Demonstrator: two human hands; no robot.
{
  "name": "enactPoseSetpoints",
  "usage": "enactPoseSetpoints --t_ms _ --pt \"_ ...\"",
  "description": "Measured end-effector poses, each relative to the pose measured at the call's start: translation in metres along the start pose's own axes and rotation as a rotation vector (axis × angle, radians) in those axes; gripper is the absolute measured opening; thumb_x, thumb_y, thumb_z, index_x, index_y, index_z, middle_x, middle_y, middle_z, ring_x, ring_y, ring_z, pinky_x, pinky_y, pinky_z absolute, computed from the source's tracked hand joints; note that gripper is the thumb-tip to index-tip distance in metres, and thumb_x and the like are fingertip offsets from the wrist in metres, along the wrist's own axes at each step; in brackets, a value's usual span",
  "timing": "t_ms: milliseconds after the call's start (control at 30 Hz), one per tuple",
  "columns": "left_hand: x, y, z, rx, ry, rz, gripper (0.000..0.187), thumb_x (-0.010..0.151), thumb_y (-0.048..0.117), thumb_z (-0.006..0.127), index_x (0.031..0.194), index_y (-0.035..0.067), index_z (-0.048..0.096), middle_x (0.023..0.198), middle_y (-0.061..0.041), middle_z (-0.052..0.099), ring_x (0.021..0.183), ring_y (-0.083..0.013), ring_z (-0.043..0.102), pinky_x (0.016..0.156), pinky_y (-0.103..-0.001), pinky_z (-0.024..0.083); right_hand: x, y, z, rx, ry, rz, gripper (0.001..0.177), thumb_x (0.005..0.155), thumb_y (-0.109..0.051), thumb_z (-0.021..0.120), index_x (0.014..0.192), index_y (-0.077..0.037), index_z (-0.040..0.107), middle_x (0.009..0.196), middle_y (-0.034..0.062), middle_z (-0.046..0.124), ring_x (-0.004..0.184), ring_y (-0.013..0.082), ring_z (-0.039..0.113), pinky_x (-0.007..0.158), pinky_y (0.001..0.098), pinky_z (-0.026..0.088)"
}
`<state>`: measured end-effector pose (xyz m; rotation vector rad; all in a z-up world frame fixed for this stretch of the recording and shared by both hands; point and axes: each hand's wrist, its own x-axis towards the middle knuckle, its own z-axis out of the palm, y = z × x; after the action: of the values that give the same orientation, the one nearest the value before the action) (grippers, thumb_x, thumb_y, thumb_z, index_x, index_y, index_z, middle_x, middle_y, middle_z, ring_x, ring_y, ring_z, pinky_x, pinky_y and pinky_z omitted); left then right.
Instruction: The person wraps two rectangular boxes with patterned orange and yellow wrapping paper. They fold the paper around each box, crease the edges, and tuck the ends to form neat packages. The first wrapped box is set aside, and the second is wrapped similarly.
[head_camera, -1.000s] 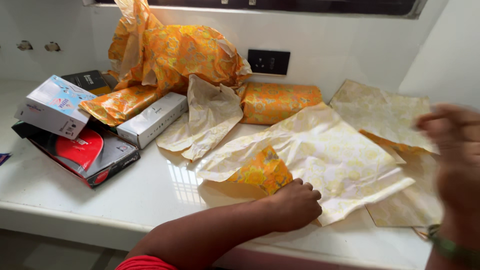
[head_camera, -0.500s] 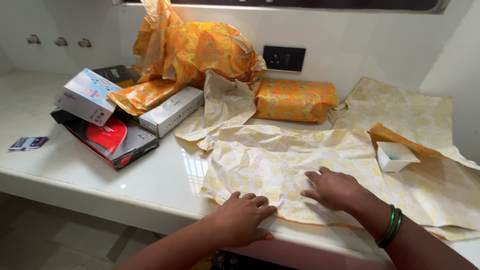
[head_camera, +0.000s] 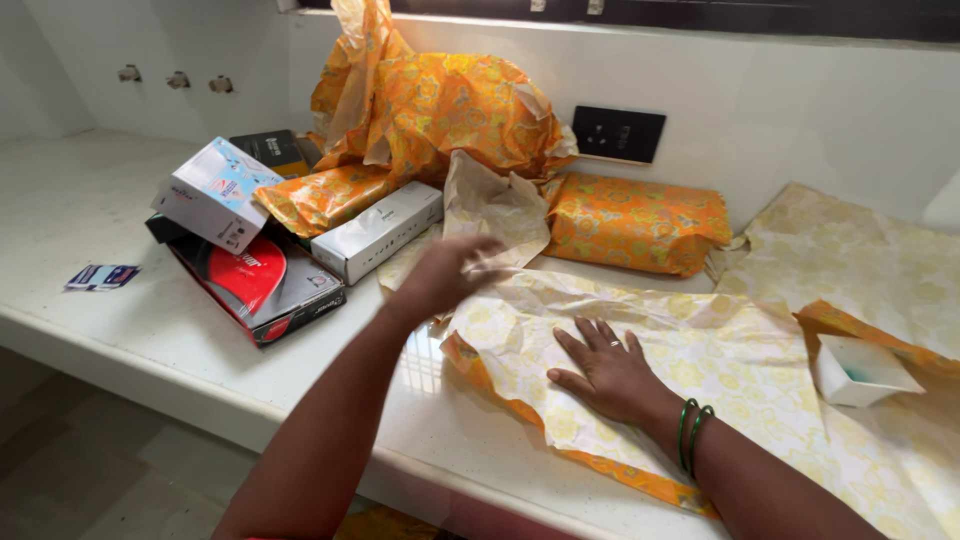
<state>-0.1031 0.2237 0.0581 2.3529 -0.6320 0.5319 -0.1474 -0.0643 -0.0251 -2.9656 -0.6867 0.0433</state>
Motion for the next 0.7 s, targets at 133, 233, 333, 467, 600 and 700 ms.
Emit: enactPoseSetpoints --t_ms 133,233,333,467,600,700 --pt "-0.002 -0.079 -0.021 0.256 0.369 -0.331 0.050 0.091 0.040 0.076 0.132 0.012 0.067 0.136 -0.014 0.066 0.126 -0.0305 0.062 0.107 -0.045 0.049 0.001 0.002 0.002 0.014 0.014 0.010 0.079 0.094 -0.071 0.040 0.159 -0.028 0.030 0.169 0.0120 0.015 0.157 0.0350 0.010 0.121 0.0613 0.010" --pt "-0.006 -0.116 -0.022 0.444 0.233 -0.650 0.077 0.085 0.045 0.080 0.149 0.016 0.047 0.155 -0.017 0.040 0.143 -0.0375 0.039 0.116 -0.056 0.030 0.001 0.001 0.002 0.002 0.034 0.005 0.078 0.094 -0.071 0.040 0.158 -0.028 0.032 0.168 0.0123 0.018 0.157 0.0342 0.012 0.122 0.0599 0.012" --pt "0.003 -0.140 -0.032 0.516 0.191 -0.756 0.095 0.080 0.049 0.083 0.156 0.018 0.036 0.163 -0.018 0.025 0.150 -0.0407 0.021 0.119 -0.063 0.017 0.002 0.001 0.001 -0.007 0.035 0.014 0.077 0.095 -0.071 0.040 0.158 -0.027 0.033 0.168 0.0122 0.020 0.156 0.0332 0.014 0.121 0.0601 0.012" --pt "0.008 -0.156 -0.055 0.518 0.179 -0.893 0.094 0.082 0.054 0.081 0.157 0.019 0.037 0.166 -0.018 0.026 0.155 -0.0391 0.019 0.122 -0.066 0.014 0.002 0.001 0.002 -0.004 0.032 0.020 0.076 0.094 -0.070 0.041 0.157 -0.027 0.034 0.167 0.0116 0.021 0.156 0.0325 0.015 0.121 0.0594 0.013" --pt "0.000 -0.156 -0.051 0.485 0.146 -0.903 0.098 0.079 0.056 0.082 0.157 0.019 0.036 0.168 -0.016 0.022 0.155 -0.0398 0.018 0.123 -0.066 0.014 0.002 0.001 0.001 -0.008 0.040 0.016 0.076 0.094 -0.069 0.042 0.157 -0.026 0.035 0.167 0.0112 0.022 0.156 0.0325 0.016 0.121 0.0597 0.013" --pt "-0.002 -0.161 -0.047 0.550 0.091 -0.891 0.103 0.075 0.057 0.086 0.155 0.016 0.034 0.168 -0.020 0.012 0.154 -0.0421 0.010 0.118 -0.068 0.011 0.001 0.001 0.003 -0.024 0.042 0.013 0.076 0.095 -0.069 0.042 0.156 -0.026 0.036 0.167 0.0113 0.023 0.155 0.0326 0.017 0.121 0.0592 0.014"
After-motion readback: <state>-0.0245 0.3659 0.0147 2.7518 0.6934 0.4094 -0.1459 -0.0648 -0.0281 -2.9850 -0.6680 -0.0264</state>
